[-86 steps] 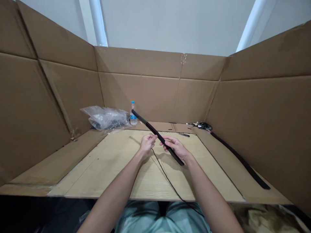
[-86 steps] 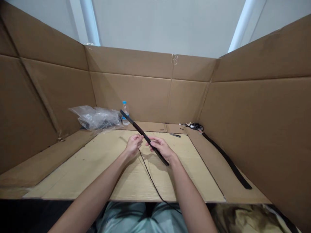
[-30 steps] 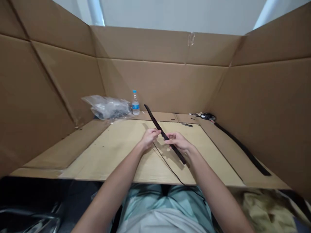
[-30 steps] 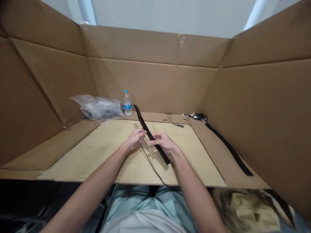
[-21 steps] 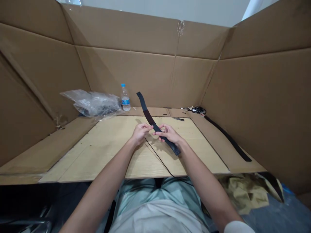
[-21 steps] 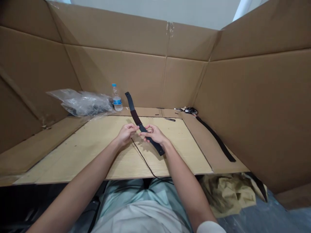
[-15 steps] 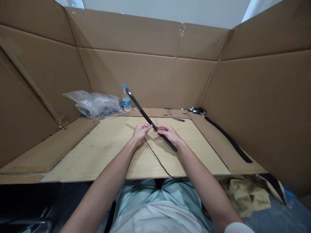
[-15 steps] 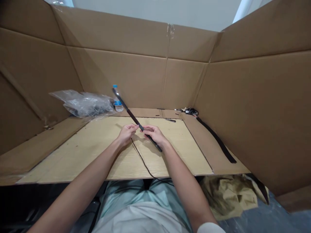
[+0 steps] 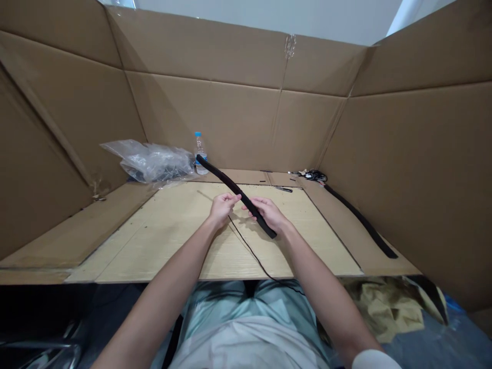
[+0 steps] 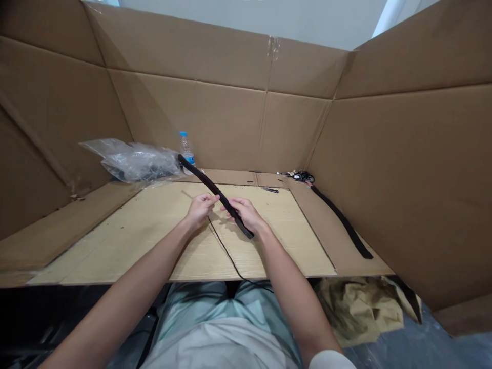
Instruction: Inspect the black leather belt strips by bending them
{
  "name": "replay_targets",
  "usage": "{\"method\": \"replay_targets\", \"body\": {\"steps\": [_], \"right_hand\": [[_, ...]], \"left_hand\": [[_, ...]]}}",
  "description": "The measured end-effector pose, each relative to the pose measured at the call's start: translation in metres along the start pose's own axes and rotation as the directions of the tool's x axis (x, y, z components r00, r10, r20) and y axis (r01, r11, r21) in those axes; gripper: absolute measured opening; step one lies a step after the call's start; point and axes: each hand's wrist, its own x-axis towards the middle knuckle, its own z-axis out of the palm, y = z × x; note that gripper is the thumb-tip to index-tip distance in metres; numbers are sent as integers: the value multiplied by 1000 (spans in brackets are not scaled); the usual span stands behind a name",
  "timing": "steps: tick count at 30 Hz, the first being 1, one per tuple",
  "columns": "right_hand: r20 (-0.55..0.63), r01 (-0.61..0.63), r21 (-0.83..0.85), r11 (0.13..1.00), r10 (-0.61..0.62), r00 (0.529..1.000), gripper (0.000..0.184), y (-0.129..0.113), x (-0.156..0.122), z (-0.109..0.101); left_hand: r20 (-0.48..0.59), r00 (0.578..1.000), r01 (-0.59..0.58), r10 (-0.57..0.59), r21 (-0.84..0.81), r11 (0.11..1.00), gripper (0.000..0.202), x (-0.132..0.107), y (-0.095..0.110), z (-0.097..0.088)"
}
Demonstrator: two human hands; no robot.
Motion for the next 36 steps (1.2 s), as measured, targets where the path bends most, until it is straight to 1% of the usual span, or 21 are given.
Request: {"method": "replay_targets", "body": {"steps": [2,4,6,8,10,12,14,16,20,22,24,28,31,32,36], "right_hand": [[-5,-16,10,1000,16,1000,37,0,0,-1],[6,-28,2,1000,28,1000,41,0,-1,-2],[40,-53,-22,998,54,998,44,0,-2,-3],[71,-75,-68,995,80,994,42,-1,-3,-5],[69,-70,-114,991,78,995,40,-3,-4,-6],[42,-39,-123,992,45,998,42,-5,-4,-6],[28,-18,-124,992,21,999,48,-6,-4,-5],[16,-9,-127,992,11,1000,48,-7,-3,-3],[-58,-16,-99,995,11,998,34,-4,2,0],[-96,-29,-81,996,21,995,27,-3,3,1],[-111,-38,-67,997,30,993,25,-1,4,1],[-87,-45,-36,998,42,995,36,3,4,3],[-62,-54,-48,997,51,997,31,8,4,4],[-62,-47,-47,998,44,997,32,10,4,4],[-73,-27,-41,999,24,997,49,12,4,3]], "left_hand": [[17,1000,19,-18,-9,1000,50,0,1,-1],[62,997,46,-45,-26,999,52,-1,3,-1],[115,991,72,-67,-36,997,54,-2,4,-1],[160,984,83,-75,-39,996,54,-3,5,-1],[194,978,84,-75,-35,996,51,-4,5,0],[206,976,78,-70,-31,996,48,-4,5,1],[190,979,78,-72,-24,997,46,-4,4,2],[144,987,73,-70,-13,997,46,-3,3,2],[19,999,46,-46,30,999,49,0,-2,1],[-16,999,38,-37,49,998,49,2,-4,1],[-24,999,23,-22,61,998,49,3,-7,0],[-15,1000,1,0,70,998,49,4,-11,1],[-2,1000,-14,14,93,996,50,5,-14,2],[4,1000,-18,18,99,995,50,4,-14,2],[34,999,-17,14,81,997,47,2,-12,1]]}}
